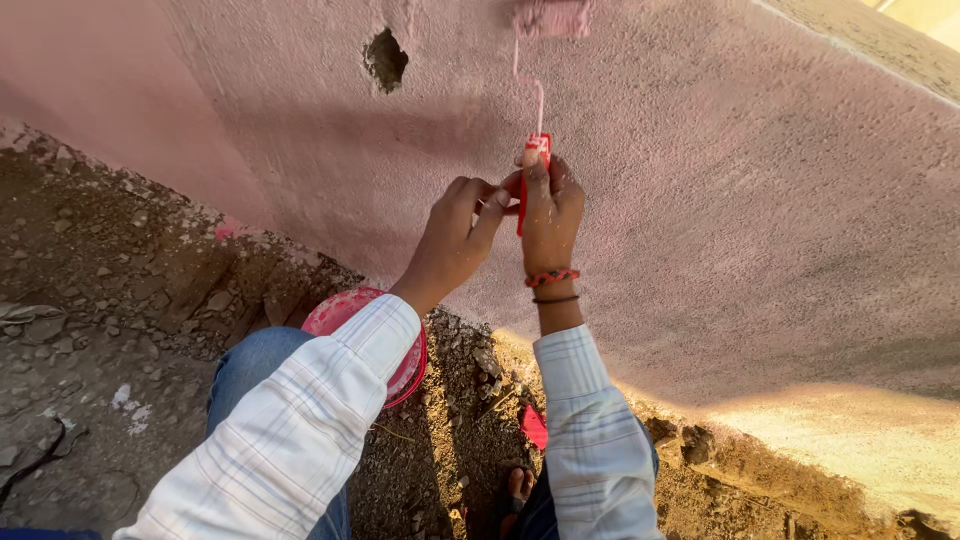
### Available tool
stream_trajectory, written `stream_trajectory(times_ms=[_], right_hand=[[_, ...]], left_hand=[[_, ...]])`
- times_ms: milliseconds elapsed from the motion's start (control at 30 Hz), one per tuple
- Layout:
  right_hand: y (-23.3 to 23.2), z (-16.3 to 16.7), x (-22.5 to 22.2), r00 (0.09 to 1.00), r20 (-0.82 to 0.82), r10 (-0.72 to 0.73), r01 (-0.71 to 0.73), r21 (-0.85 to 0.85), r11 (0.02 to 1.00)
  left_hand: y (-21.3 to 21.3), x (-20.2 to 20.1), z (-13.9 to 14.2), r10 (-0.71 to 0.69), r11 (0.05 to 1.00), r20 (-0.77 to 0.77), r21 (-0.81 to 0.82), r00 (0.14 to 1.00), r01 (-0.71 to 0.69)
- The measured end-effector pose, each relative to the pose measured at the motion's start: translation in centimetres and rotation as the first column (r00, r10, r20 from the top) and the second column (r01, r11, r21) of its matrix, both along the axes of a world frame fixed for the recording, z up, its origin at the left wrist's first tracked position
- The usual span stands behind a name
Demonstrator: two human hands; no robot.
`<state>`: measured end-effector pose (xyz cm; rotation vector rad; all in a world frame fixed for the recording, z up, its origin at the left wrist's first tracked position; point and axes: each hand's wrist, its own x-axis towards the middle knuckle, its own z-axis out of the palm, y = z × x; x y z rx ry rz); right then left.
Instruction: The person sits on the ground in front of an exterior wall and paints it pink using a small paint roller, repeatedly dipping the roller into a pink bucket of paint and rolling it onto the wall surface, working across different sections of the wall.
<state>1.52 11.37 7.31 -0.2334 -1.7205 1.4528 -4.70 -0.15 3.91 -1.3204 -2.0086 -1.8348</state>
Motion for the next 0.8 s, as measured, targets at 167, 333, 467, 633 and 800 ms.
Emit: stream_trajectory(times_ms=[167,333,467,633,800], right_hand=[[1.9,4.3,-0.2,0.974,0.221,0.042,-0.045,0.007,0.999],[-0.7,3.2,2.6,0.962,0.268,0.045,-0.008,-0.138,0.990],[-1.0,4.1,1.6,0.960,0.277,0.035,0.002,-0.134,0.991],[0.3,7.5,-3.0,0.959,0.285,-0.011,0.014,-0.010,1.000],[-1.4,3.8,0.1,0.962,0.271,-0.013,0.042,-0.103,0.994]], left_hand=[[-0.8,0.0,1.4,0.030,0.999,0.208,0.027,0.978,-0.036],[-1.3,0.8,1.9,0.040,0.996,0.140,0.075,0.989,-0.051],[-1.8,0.8,1.6,0.090,0.992,0.218,0.068,0.972,-0.107],[-2.1,1.0,1.2,0.116,0.991,0.362,0.019,0.925,-0.132],[-2.9,0.5,0.7,0.162,0.983,0.233,0.046,0.959,-0.177]])
